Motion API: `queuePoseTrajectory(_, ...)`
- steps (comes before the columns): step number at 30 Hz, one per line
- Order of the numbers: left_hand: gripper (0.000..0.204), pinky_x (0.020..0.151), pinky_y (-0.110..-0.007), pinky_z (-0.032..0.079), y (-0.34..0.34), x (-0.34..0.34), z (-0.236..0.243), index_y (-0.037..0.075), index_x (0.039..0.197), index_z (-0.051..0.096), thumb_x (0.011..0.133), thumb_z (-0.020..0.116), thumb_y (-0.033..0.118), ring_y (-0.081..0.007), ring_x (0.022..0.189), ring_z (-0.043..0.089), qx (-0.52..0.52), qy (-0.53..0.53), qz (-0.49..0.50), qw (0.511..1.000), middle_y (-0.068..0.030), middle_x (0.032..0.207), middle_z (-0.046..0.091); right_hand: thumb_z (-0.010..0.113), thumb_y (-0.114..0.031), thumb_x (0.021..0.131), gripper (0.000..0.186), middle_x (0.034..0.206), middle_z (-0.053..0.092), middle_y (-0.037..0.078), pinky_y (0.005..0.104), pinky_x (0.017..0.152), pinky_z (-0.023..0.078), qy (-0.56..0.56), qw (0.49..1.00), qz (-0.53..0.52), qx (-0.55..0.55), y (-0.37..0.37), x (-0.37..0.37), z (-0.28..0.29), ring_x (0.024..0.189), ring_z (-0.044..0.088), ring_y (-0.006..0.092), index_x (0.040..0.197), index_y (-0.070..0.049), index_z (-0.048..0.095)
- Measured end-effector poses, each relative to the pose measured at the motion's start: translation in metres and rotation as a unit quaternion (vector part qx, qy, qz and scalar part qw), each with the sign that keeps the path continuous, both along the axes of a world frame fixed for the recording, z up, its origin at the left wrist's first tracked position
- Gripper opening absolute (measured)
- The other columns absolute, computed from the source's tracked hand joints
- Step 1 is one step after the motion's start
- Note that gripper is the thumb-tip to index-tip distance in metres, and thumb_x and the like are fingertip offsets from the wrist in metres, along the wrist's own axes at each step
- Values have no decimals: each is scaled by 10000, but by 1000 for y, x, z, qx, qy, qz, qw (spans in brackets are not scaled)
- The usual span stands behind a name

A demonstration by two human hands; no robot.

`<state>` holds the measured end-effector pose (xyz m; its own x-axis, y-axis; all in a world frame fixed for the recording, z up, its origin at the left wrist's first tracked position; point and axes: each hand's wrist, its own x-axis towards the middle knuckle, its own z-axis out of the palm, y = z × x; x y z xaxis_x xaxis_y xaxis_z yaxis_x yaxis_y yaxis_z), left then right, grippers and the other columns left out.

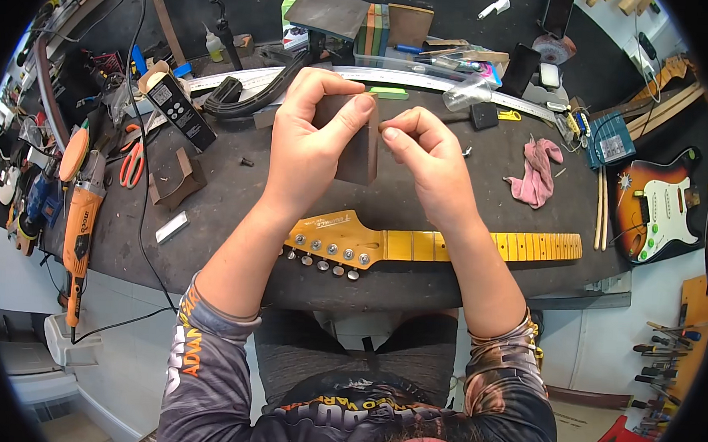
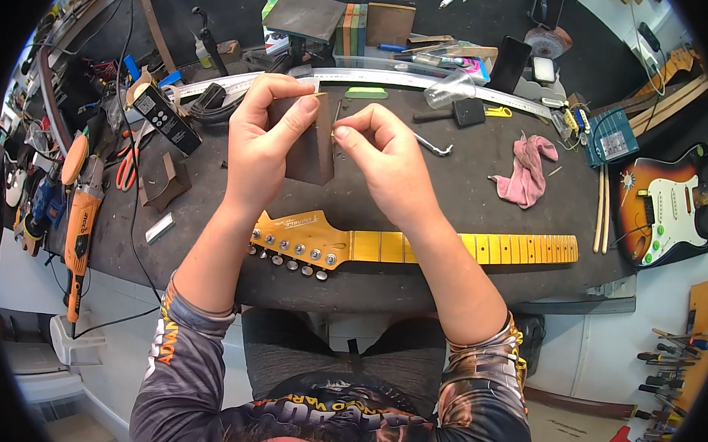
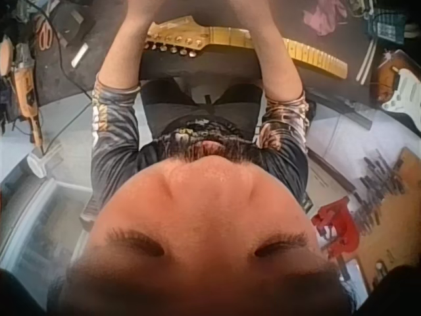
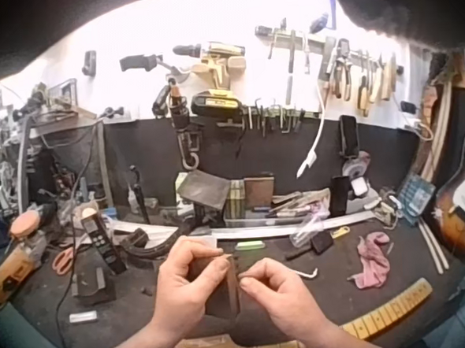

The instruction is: The person sands a small guitar nut by rubbing it against a sanding block held in their hands, then places the nut onto a guitar neck at a workbench.

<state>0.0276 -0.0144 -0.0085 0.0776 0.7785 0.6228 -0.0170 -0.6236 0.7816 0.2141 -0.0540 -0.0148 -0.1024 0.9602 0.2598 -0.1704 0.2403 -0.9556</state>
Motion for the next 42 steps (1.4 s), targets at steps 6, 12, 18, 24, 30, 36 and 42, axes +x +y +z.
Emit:
queuePoseTrajectory(6, 210, 885, -274, 512, 15, -22, 11, 43, 1168, 698, 1070, 640, 219, -101, 959, 644, -109, -172, -6, 979, -26, 1059, 703, 710, -125, 1031, 96, 881, 644, -57, 222, 725, 441, -77, 988, -126, 54, 10, 34, 17, 813, 535, 18, 997, -39, 685)
queuePoseTrajectory(12, 261, 920, -314, 545, 42, -44, 4, 44, 1243, 641, 1106, 551, 247, -154, 1032, 667, -124, -311, -15, 942, -56, 1110, 685, 630, -292, 1082, 316, 739, 529, -33, 284, 618, 385, -169, 959, -219, 57, 32, 90, 13, 699, 461, 51, 912, -26, 638)
queuePoseTrajectory(18, 338, 760, -357, 592, 53, -45, -11, 17, 1253, 635, 1123, 505, 300, -173, 965, 664, -162, -353, -55, 920, -77, 1084, 650, 677, -259, 1019, 262, 822, 678, 113, 406, 769, 529, -450, 855, -256, 22, 71, 105, -8, 816, 680, 223, 963, -5, 709)
queuePoseTrajectory(24, 414, 716, -343, 580, 48, -37, -11, -8, 1245, 647, 1123, 479, 350, -170, 878, 629, -206, -310, -123, 920, -86, 1058, 616, 724, -183, 927, 153, 1122, 773, 100, 461, 923, 572, -649, 738, -148, 111, 123, 79, -26, 1066, 737, 332, 1041, -106, 794)
queuePoseTrajectory(30, 402, 723, -343, 579, 58, -30, -22, 13, 1232, 647, 1114, 512, 373, -153, 882, 641, -222, -315, -119, 915, -60, 1047, 622, 712, -211, 939, 164, 1085, 779, 119, 501, 946, 522, -721, 668, -106, 153, 145, 77, -36, 1051, 732, 348, 1013, -93, 799)
queuePoseTrajectory(36, 286, 713, -322, 562, 42, -24, -13, 94, 1101, 614, 1060, 616, 377, -139, 844, 643, -252, -222, -139, 932, -46, 1007, 624, 730, -252, 1024, 184, 1005, 763, 71, 354, 827, 539, -271, 959, -66, -45, 130, 70, -22, 914, 709, 191, 1045, -70, 755)
queuePoseTrajectory(42, 247, 648, -231, 491, 28, -21, -8, 106, 1051, 614, 991, 737, 312, -75, 700, 604, -244, -118, -164, 948, 9, 852, 613, 724, -240, 1061, 180, 999, 727, -7, 242, 819, 515, 105, 981, 90, -137, 53, 22, 7, 880, 644, 82, 1128, -73, 717)
